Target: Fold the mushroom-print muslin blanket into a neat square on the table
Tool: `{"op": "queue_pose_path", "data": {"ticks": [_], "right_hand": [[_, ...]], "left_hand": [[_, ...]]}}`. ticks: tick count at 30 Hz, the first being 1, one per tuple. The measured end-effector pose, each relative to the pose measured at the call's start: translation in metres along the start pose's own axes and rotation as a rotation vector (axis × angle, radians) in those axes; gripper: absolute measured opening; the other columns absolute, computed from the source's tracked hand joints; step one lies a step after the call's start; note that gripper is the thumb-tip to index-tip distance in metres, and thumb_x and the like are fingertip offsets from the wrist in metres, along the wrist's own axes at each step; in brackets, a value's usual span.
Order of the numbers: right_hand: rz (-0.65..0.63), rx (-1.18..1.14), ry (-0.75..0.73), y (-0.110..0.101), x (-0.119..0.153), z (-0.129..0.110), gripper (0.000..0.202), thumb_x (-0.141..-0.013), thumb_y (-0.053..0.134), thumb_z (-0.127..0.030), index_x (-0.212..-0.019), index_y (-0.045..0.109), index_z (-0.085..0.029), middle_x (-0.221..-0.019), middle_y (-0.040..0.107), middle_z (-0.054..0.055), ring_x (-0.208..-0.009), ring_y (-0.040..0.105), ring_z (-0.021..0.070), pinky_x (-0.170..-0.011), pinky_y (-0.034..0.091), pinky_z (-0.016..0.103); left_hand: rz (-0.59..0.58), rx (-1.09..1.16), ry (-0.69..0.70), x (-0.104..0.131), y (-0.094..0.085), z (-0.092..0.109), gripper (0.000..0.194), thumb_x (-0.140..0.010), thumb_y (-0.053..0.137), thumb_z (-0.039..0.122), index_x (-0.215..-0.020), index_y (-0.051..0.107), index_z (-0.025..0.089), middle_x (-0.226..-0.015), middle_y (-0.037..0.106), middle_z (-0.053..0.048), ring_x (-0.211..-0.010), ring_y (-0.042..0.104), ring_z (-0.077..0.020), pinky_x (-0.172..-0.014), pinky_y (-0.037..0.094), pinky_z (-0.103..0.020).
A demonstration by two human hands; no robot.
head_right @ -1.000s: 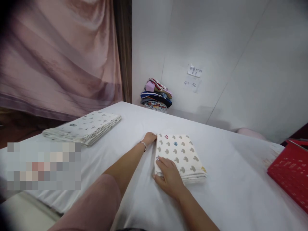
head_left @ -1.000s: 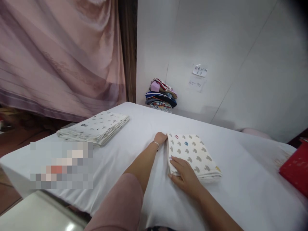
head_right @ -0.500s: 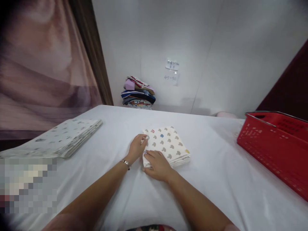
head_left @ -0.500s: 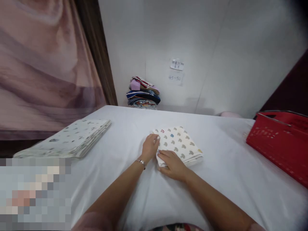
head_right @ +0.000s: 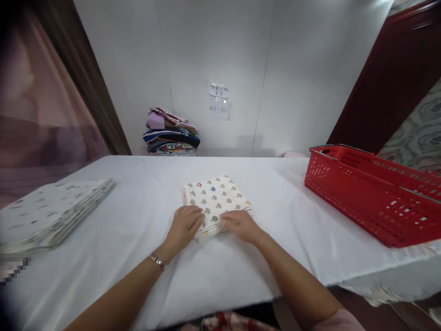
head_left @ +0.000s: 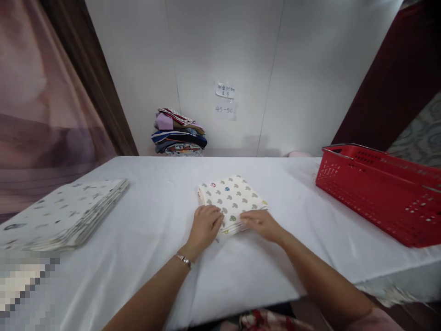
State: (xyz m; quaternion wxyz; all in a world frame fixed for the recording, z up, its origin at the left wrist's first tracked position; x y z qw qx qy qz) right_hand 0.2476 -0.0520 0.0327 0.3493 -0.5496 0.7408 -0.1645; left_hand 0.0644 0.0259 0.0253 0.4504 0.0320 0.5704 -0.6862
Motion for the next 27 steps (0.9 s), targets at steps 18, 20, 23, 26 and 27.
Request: {"op": "queue_pose_path", "data": {"ticks": [18, 20, 23, 26, 27], "right_hand": [[0.034, -0.096, 0.552, -0.039, -0.021, 0.091, 0.022, -0.071, 0.059, -0.037, -0.063, 0.057, -0.016, -0.044, 0.046, -0.004, -0.045, 0.043, 0.0083, -0.044, 0.030, 0.020], [0.033, -0.098, 0.567, -0.037, -0.021, 0.097, 0.019, -0.071, 0.058, -0.034, -0.064, 0.055, -0.017, -0.042, 0.044, -0.006, -0.044, 0.041, 0.0077, -0.043, 0.029, 0.019], [-0.025, -0.094, 0.615, -0.031, -0.016, 0.105, 0.019, -0.069, 0.059, -0.034, -0.064, 0.054, -0.017, -0.041, 0.043, -0.006, -0.041, 0.041, 0.0083, -0.041, 0.027, 0.020], [-0.081, -0.075, 0.638, -0.030, -0.013, 0.107, 0.020, -0.069, 0.060, -0.036, -0.066, 0.056, -0.017, -0.045, 0.047, -0.004, -0.042, 0.043, 0.0093, -0.041, 0.028, 0.020], [-0.096, -0.071, 0.635, -0.031, -0.014, 0.105, 0.021, -0.068, 0.061, -0.037, -0.068, 0.057, -0.016, -0.047, 0.049, -0.003, -0.044, 0.044, 0.0095, -0.041, 0.029, 0.020]], "left_hand": [[-0.076, -0.053, 0.122, 0.017, 0.010, 0.023, 0.011, -0.082, 0.053, 0.030, -0.084, 0.058, 0.021, -0.088, 0.058, -0.005, -0.086, 0.051, -0.0204, -0.077, 0.040, -0.037], [-0.064, -0.081, 0.075, 0.018, 0.009, 0.019, 0.017, -0.083, 0.052, 0.036, -0.078, 0.057, 0.021, -0.082, 0.057, -0.005, -0.079, 0.050, -0.0200, -0.071, 0.040, -0.036], [-0.079, -0.069, 0.058, 0.018, 0.009, 0.017, 0.024, -0.086, 0.047, 0.038, -0.072, 0.055, 0.021, -0.076, 0.056, -0.004, -0.075, 0.049, -0.0191, -0.068, 0.039, -0.035], [-0.090, -0.029, 0.047, 0.019, 0.008, 0.017, 0.030, -0.089, 0.041, 0.035, -0.066, 0.054, 0.020, -0.073, 0.056, -0.004, -0.075, 0.049, -0.0180, -0.070, 0.039, -0.034], [-0.090, -0.015, 0.040, 0.018, 0.007, 0.017, 0.031, -0.090, 0.040, 0.034, -0.065, 0.053, 0.020, -0.073, 0.056, -0.004, -0.074, 0.049, -0.0175, -0.070, 0.039, -0.034]]}}
Point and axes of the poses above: each hand's wrist, its own x-axis away from the middle knuckle, its own y-axis out of the palm, z = x × y, the point moved 6 cm from there along -x, towards the middle knuckle
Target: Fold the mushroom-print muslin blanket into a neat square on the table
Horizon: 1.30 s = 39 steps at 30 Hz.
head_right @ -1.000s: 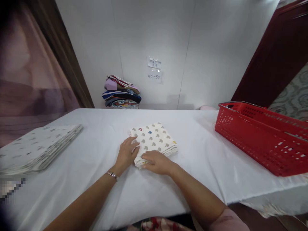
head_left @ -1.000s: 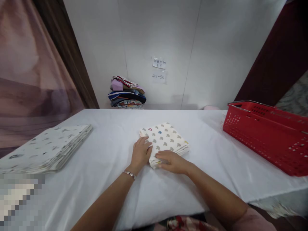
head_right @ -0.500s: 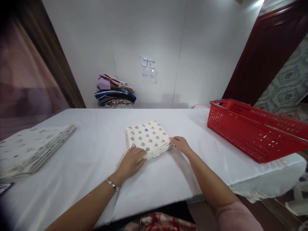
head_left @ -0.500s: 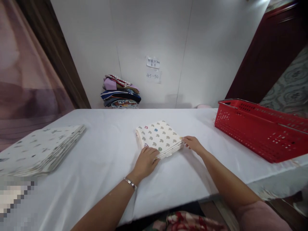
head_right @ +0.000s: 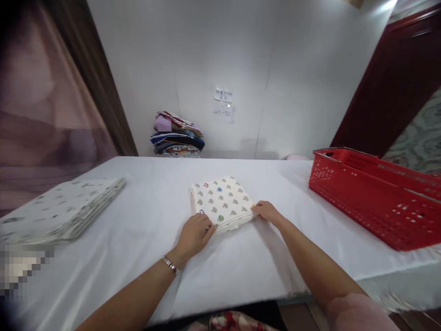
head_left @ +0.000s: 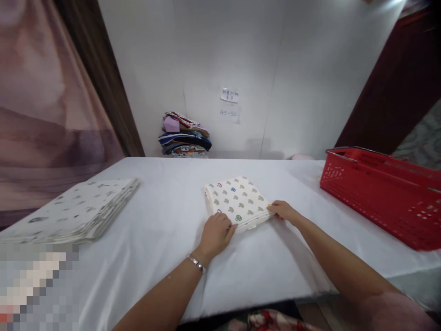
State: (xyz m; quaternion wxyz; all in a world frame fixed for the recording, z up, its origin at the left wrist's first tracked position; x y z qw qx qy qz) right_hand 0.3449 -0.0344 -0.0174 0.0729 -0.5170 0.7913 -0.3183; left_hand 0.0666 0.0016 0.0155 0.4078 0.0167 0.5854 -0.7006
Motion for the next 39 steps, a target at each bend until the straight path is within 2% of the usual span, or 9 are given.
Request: {"op": "queue_pose_path", "data": {"ticks": [6, 12, 17, 21, 23, 26, 30, 34, 39], "right_hand": [[-0.079, 0.009, 0.053, 0.008, -0.006, -0.012, 0.033, -0.070, 0.059, -0.049, -0.068, 0.058, -0.017, -0.058, 0.053, 0.001, -0.050, 0.045, 0.0109, -0.046, 0.038, 0.023], [-0.055, -0.034, 0.038, 0.008, -0.018, -0.011, 0.031, -0.069, 0.062, -0.039, -0.089, 0.062, -0.016, -0.083, 0.064, 0.008, -0.071, 0.058, 0.0178, -0.053, 0.046, 0.025], [0.079, 0.101, 0.001, -0.016, -0.033, -0.003, 0.043, -0.069, 0.064, -0.038, -0.102, 0.061, -0.011, -0.091, 0.065, 0.013, -0.073, 0.062, 0.0222, -0.058, 0.049, 0.030], [0.226, 0.363, -0.248, -0.019, -0.025, -0.026, 0.038, -0.073, 0.059, -0.032, -0.103, 0.061, -0.009, -0.092, 0.064, 0.015, -0.086, 0.060, 0.0280, -0.077, 0.046, 0.041], [0.257, 0.362, -0.440, -0.008, -0.006, -0.046, 0.033, -0.078, 0.052, -0.031, -0.105, 0.059, -0.013, -0.100, 0.062, 0.013, -0.094, 0.056, 0.0268, -0.082, 0.044, 0.040], [0.110, 0.310, -0.723, 0.029, 0.035, -0.076, 0.025, -0.085, 0.046, -0.036, -0.099, 0.060, -0.020, -0.100, 0.062, 0.007, -0.094, 0.056, 0.0213, -0.079, 0.046, 0.034], [-0.058, 0.384, -0.988, 0.078, 0.086, -0.102, 0.023, -0.083, 0.054, -0.038, -0.100, 0.059, -0.023, -0.100, 0.062, 0.005, -0.093, 0.056, 0.0206, -0.081, 0.045, 0.035], [-0.020, 0.518, -1.024, 0.099, 0.095, -0.105, 0.031, -0.079, 0.059, -0.036, -0.106, 0.058, -0.021, -0.105, 0.060, 0.009, -0.098, 0.054, 0.0239, -0.083, 0.043, 0.039], [-0.073, 0.329, -0.909, 0.095, 0.082, -0.103, 0.017, -0.087, 0.047, -0.029, -0.091, 0.061, -0.021, -0.084, 0.060, 0.003, -0.079, 0.055, 0.0168, -0.070, 0.045, 0.029]], "left_hand": [[0.051, 0.084, -0.057, -0.003, -0.008, -0.003, 0.031, -0.091, 0.038, 0.030, -0.068, 0.056, 0.019, -0.073, 0.057, -0.003, -0.078, 0.050, -0.0156, -0.075, 0.038, -0.032], [0.024, 0.199, -0.003, -0.001, -0.006, 0.003, 0.017, -0.087, 0.046, 0.029, -0.083, 0.060, 0.020, -0.084, 0.062, -0.003, -0.088, 0.053, -0.0165, -0.090, 0.036, -0.035], [-0.008, 0.328, 0.152, 0.001, -0.004, 0.016, 0.019, -0.085, 0.048, 0.025, -0.101, 0.056, 0.021, -0.098, 0.062, -0.005, -0.098, 0.052, -0.0172, -0.095, 0.037, -0.035], [0.175, 0.334, -0.018, -0.001, -0.010, -0.006, 0.017, -0.081, 0.049, 0.020, -0.096, 0.057, 0.020, -0.097, 0.060, -0.006, -0.096, 0.051, -0.0182, -0.087, 0.041, -0.034], [0.214, 0.327, -0.171, -0.001, -0.010, -0.023, 0.011, -0.079, 0.049, 0.017, -0.085, 0.058, 0.019, -0.089, 0.060, -0.004, -0.089, 0.051, -0.0173, -0.081, 0.043, -0.032], [0.171, 0.338, -0.334, 0.000, -0.005, -0.039, 0.007, -0.074, 0.052, 0.015, -0.073, 0.057, 0.019, -0.080, 0.060, -0.001, -0.082, 0.052, -0.0156, -0.075, 0.042, -0.029], [0.092, 0.367, -0.360, 0.000, 0.001, -0.038, 0.006, -0.071, 0.055, 0.015, -0.069, 0.059, 0.019, -0.077, 0.061, 0.001, -0.080, 0.052, -0.0148, -0.075, 0.040, -0.027], [0.040, 0.401, -0.316, -0.001, 0.005, -0.032, 0.007, -0.071, 0.055, 0.015, -0.070, 0.061, 0.020, -0.078, 0.061, 0.001, -0.080, 0.053, -0.0140, -0.076, 0.040, -0.026], [0.011, 0.405, -0.332, 0.000, 0.008, -0.036, 0.004, -0.070, 0.058, 0.018, -0.070, 0.061, 0.020, -0.078, 0.061, 0.001, -0.082, 0.053, -0.0149, -0.075, 0.040, -0.026]]}}
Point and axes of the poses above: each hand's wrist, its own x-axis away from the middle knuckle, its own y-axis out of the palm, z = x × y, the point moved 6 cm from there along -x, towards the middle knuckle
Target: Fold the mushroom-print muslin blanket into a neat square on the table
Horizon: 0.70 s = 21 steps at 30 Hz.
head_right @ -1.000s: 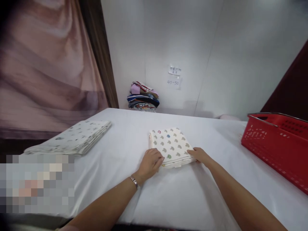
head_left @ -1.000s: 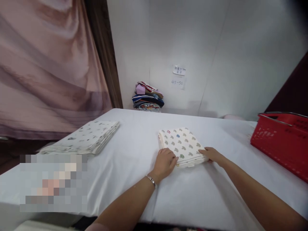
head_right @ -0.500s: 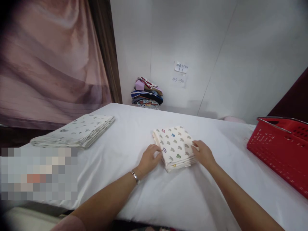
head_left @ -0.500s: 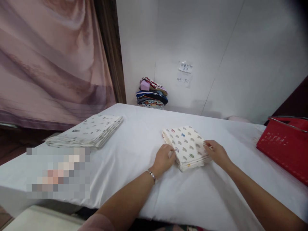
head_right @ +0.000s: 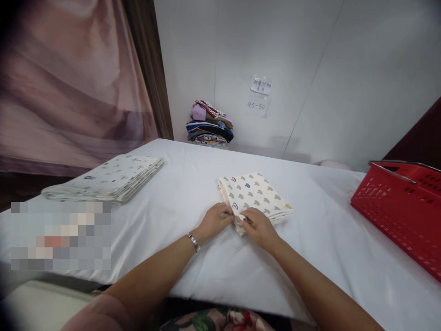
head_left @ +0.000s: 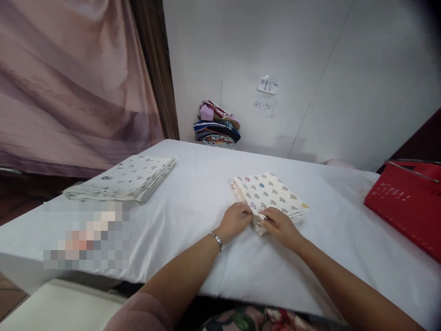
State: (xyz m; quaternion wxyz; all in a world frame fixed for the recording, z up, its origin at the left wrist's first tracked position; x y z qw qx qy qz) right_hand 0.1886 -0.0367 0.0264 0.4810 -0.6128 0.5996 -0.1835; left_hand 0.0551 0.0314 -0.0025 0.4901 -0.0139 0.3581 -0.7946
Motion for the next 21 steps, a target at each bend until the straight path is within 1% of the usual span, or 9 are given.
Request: {"op": "queue_pose_path", "data": {"ticks": [2, 4, 7, 9, 10, 12, 15, 18, 21], "right_hand": [[0.025, -0.055, 0.040, -0.006, -0.001, 0.004, 0.018, -0.088, 0.044, -0.029, -0.088, 0.060, -0.021, -0.078, 0.058, 0.002, -0.072, 0.055, 0.0152, -0.064, 0.044, 0.027], [0.064, -0.053, 0.027, -0.014, -0.001, 0.004, 0.018, -0.089, 0.043, -0.027, -0.090, 0.059, -0.021, -0.081, 0.059, 0.002, -0.074, 0.055, 0.0153, -0.066, 0.045, 0.027], [0.137, 0.075, -0.086, -0.020, 0.001, 0.000, 0.021, -0.089, 0.040, -0.021, -0.101, 0.057, -0.021, -0.095, 0.060, 0.006, -0.088, 0.055, 0.0184, -0.076, 0.045, 0.031], [0.160, 0.221, -0.182, -0.018, 0.004, -0.005, 0.024, -0.088, 0.039, -0.017, -0.105, 0.056, -0.019, -0.101, 0.060, 0.009, -0.093, 0.054, 0.0210, -0.079, 0.045, 0.035], [0.132, 0.288, -0.224, -0.014, 0.005, -0.008, 0.026, -0.087, 0.039, -0.015, -0.105, 0.057, -0.019, -0.100, 0.060, 0.009, -0.093, 0.054, 0.0219, -0.079, 0.044, 0.037], [0.006, 0.362, -0.273, -0.002, 0.006, -0.011, 0.026, -0.086, 0.039, -0.011, -0.102, 0.058, -0.017, -0.095, 0.061, 0.009, -0.087, 0.054, 0.0219, -0.075, 0.045, 0.036], [-0.167, 0.326, -0.245, 0.009, 0.007, -0.013, 0.027, -0.083, 0.041, -0.010, -0.104, 0.057, -0.017, -0.096, 0.061, 0.008, -0.086, 0.054, 0.0199, -0.074, 0.045, 0.034], [-0.214, 0.271, -0.223, 0.008, 0.009, -0.015, 0.034, -0.078, 0.048, -0.012, -0.111, 0.055, -0.018, -0.104, 0.058, 0.009, -0.092, 0.053, 0.0203, -0.080, 0.045, 0.035], [-0.190, 0.250, -0.210, 0.007, 0.011, -0.012, 0.040, -0.076, 0.050, -0.014, -0.115, 0.053, -0.018, -0.110, 0.056, 0.010, -0.098, 0.053, 0.0217, -0.084, 0.045, 0.037]], "left_hand": [[-0.016, -0.001, -0.005, 0.000, 0.001, -0.001, 0.004, -0.071, 0.058, 0.019, -0.069, 0.061, 0.020, -0.078, 0.061, 0.001, -0.081, 0.053, -0.0150, -0.073, 0.041, -0.026], [-0.028, 0.006, -0.003, 0.000, 0.002, -0.002, 0.004, -0.071, 0.057, 0.018, -0.068, 0.060, 0.020, -0.078, 0.061, 0.001, -0.081, 0.053, -0.0147, -0.073, 0.041, -0.025], [-0.033, 0.008, 0.001, 0.001, 0.003, -0.001, 0.005, -0.071, 0.056, 0.018, -0.070, 0.060, 0.020, -0.080, 0.061, 0.001, -0.081, 0.054, -0.0145, -0.072, 0.041, -0.025], [-0.047, -0.004, -0.004, 0.001, 0.003, -0.001, 0.006, -0.071, 0.055, 0.018, -0.070, 0.061, 0.020, -0.079, 0.061, 0.001, -0.080, 0.054, -0.0144, -0.071, 0.041, -0.025], [-0.055, -0.013, -0.008, 0.001, 0.004, -0.001, 0.006, -0.071, 0.055, 0.018, -0.069, 0.061, 0.020, -0.078, 0.061, 0.001, -0.079, 0.054, -0.0145, -0.071, 0.041, -0.025], [-0.069, -0.037, -0.013, 0.001, 0.005, -0.003, 0.007, -0.070, 0.055, 0.018, -0.068, 0.062, 0.020, -0.077, 0.062, 0.001, -0.078, 0.054, -0.0147, -0.070, 0.041, -0.025], [-0.072, -0.064, -0.002, 0.000, 0.007, -0.004, 0.008, -0.070, 0.054, 0.018, -0.070, 0.063, 0.020, -0.077, 0.062, 0.001, -0.077, 0.054, -0.0148, -0.069, 0.041, -0.025], [-0.083, -0.076, 0.005, 0.000, 0.008, -0.005, 0.010, -0.070, 0.053, 0.018, -0.070, 0.063, 0.020, -0.076, 0.062, 0.001, -0.076, 0.054, -0.0146, -0.069, 0.041, -0.025], [-0.093, -0.083, -0.012, 0.000, 0.007, -0.005, 0.009, -0.070, 0.053, 0.018, -0.069, 0.062, 0.019, -0.076, 0.062, 0.001, -0.076, 0.054, -0.0145, -0.068, 0.040, -0.024]]}}
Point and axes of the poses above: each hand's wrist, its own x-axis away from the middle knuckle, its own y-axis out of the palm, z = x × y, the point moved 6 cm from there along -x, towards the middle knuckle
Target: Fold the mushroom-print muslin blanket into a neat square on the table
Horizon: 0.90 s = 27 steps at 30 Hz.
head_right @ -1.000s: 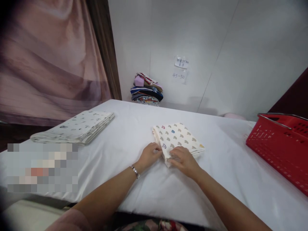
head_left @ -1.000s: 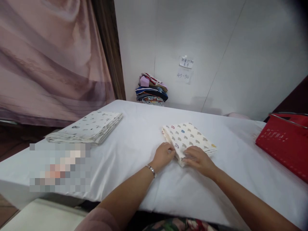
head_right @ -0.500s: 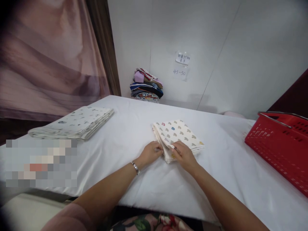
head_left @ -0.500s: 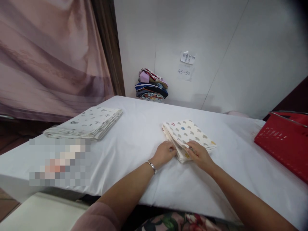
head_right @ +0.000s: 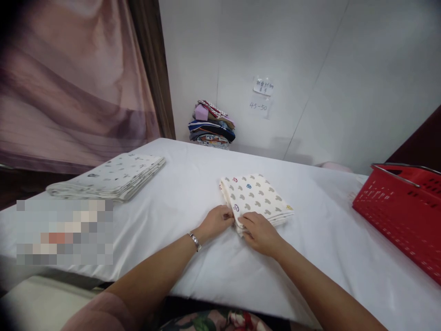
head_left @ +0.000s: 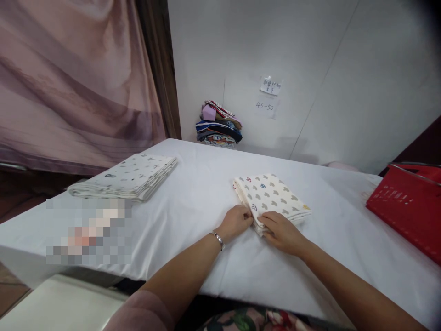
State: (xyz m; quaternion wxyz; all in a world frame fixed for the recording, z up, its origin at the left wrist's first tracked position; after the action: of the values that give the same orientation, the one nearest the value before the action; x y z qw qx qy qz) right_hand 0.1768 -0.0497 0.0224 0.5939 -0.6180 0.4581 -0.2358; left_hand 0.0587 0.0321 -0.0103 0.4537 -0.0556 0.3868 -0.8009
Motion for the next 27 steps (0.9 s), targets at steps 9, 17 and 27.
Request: {"op": "queue_pose_path", "data": {"ticks": [9, 17, 27], "right_hand": [[0.187, -0.162, 0.137, -0.004, -0.001, 0.026, 0.031, -0.084, 0.039, -0.016, -0.111, 0.054, -0.022, -0.100, 0.060, 0.006, -0.091, 0.057, 0.0189, -0.079, 0.049, 0.034], [0.136, -0.083, 0.035, -0.010, -0.002, 0.022, 0.034, -0.084, 0.039, -0.012, -0.113, 0.053, -0.022, -0.107, 0.059, 0.007, -0.097, 0.055, 0.0194, -0.082, 0.048, 0.036], [0.166, 0.023, -0.088, 0.002, 0.002, 0.008, 0.042, -0.078, 0.039, -0.004, -0.115, 0.053, -0.020, -0.107, 0.059, 0.010, -0.096, 0.055, 0.0205, -0.081, 0.050, 0.038]], "left_hand": [[0.018, 0.047, -0.045, 0.002, -0.003, 0.000, 0.008, -0.071, 0.055, 0.021, -0.072, 0.063, 0.019, -0.074, 0.061, 0.001, -0.070, 0.054, -0.0134, -0.063, 0.039, -0.023], [-0.002, 0.049, -0.043, 0.000, -0.003, -0.001, 0.012, -0.071, 0.053, 0.019, -0.071, 0.065, 0.020, -0.074, 0.063, 0.001, -0.070, 0.055, -0.0133, -0.063, 0.038, -0.023], [-0.013, 0.054, -0.028, 0.000, -0.002, -0.003, 0.015, -0.070, 0.051, 0.016, -0.071, 0.065, 0.019, -0.072, 0.062, 0.002, -0.068, 0.054, -0.0129, -0.060, 0.036, -0.022]]}}
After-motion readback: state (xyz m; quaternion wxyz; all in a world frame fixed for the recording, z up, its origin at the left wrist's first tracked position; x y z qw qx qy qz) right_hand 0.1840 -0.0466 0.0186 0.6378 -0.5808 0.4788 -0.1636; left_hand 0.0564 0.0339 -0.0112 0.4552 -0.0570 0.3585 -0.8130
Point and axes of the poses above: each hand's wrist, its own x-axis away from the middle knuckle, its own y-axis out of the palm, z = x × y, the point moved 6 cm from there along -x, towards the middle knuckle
